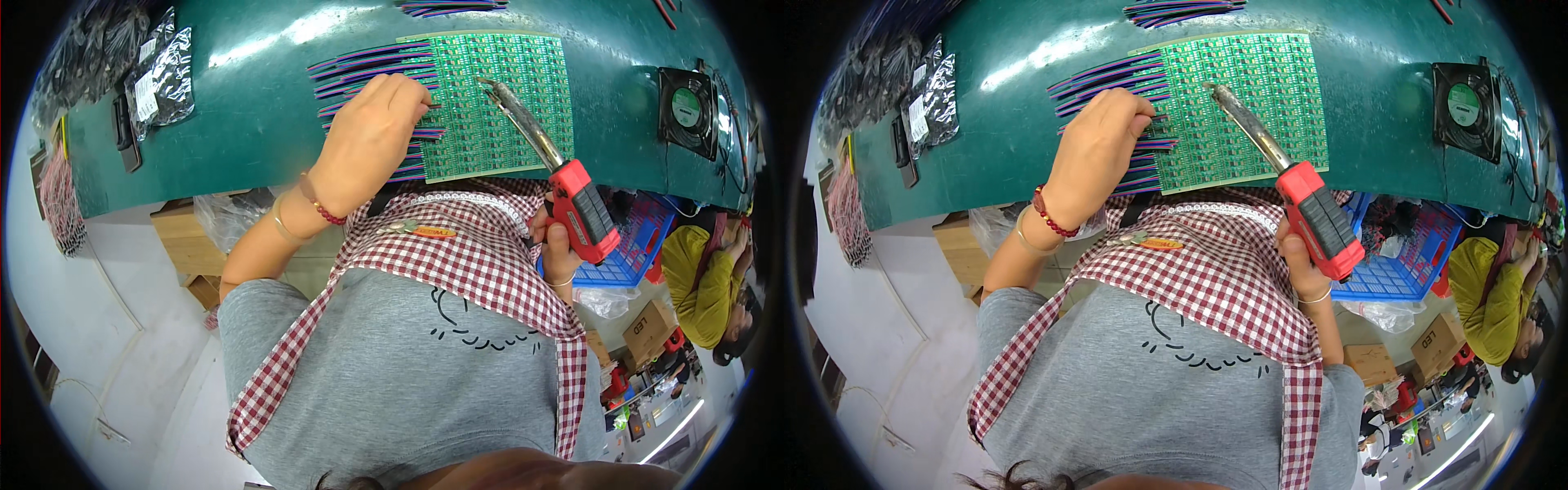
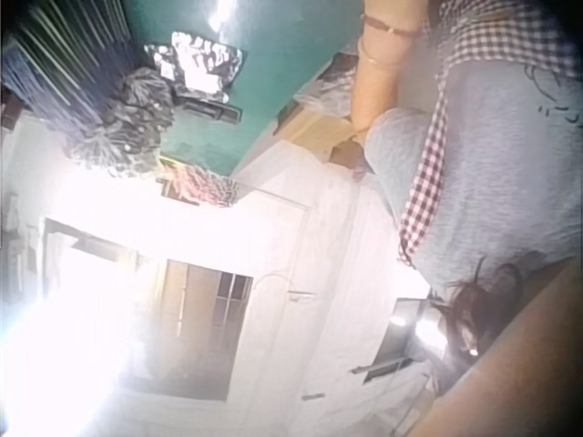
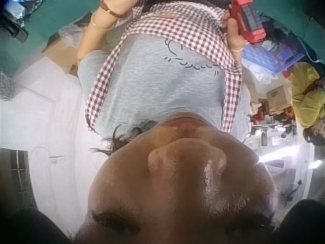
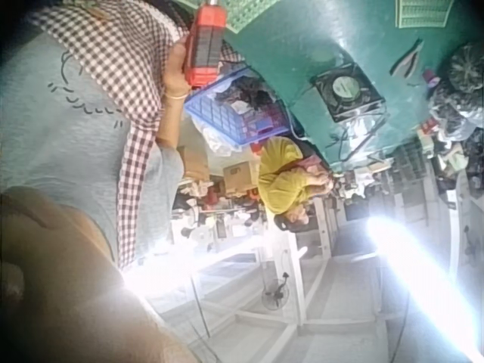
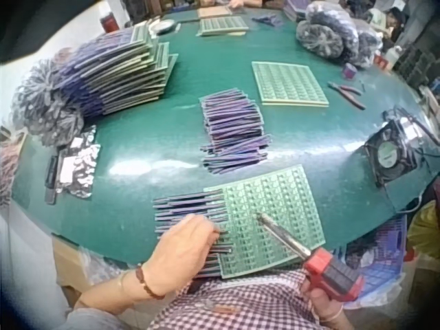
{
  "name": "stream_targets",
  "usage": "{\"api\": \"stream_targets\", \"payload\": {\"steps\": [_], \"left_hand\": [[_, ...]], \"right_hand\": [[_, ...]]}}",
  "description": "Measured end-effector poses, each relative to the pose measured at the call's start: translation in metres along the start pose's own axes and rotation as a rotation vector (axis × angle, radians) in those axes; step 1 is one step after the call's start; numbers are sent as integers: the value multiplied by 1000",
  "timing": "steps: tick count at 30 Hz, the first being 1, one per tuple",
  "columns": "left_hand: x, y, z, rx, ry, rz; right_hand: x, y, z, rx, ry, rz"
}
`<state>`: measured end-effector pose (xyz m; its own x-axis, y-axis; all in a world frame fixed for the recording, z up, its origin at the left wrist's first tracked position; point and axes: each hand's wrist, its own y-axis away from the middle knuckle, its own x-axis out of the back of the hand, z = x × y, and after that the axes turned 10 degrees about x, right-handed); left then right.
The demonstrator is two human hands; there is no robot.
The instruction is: The person attaches ribbon cables to a circuit board by positioning the wires by hand and soldering the connections with a soldering iron.
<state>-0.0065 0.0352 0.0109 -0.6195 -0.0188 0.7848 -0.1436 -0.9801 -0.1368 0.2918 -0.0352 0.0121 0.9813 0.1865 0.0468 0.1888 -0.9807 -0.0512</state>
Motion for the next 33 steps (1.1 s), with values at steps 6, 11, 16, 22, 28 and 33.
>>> {"api": "stream_targets", "payload": {"steps": [6,11,16,22,28,33], "left_hand": [[-5,-8,-5,-17,43,35],[-11,-9,-9,-58,-23,30],[-14,-9,-12,-47,-28,46],[-12,-9,-12,-34,-18,18],[-11,-9,-13,-33,-35,-11],[-10,-11,-12,-42,-35,-7]], "right_hand": [[-14,0,0,-138,-128,135],[-11,4,2,-174,-114,51],[-6,8,8,-197,-47,-46],[-2,15,18,-139,26,-60],[3,18,22,-122,81,-149],[5,18,26,-92,5,-147]]}}
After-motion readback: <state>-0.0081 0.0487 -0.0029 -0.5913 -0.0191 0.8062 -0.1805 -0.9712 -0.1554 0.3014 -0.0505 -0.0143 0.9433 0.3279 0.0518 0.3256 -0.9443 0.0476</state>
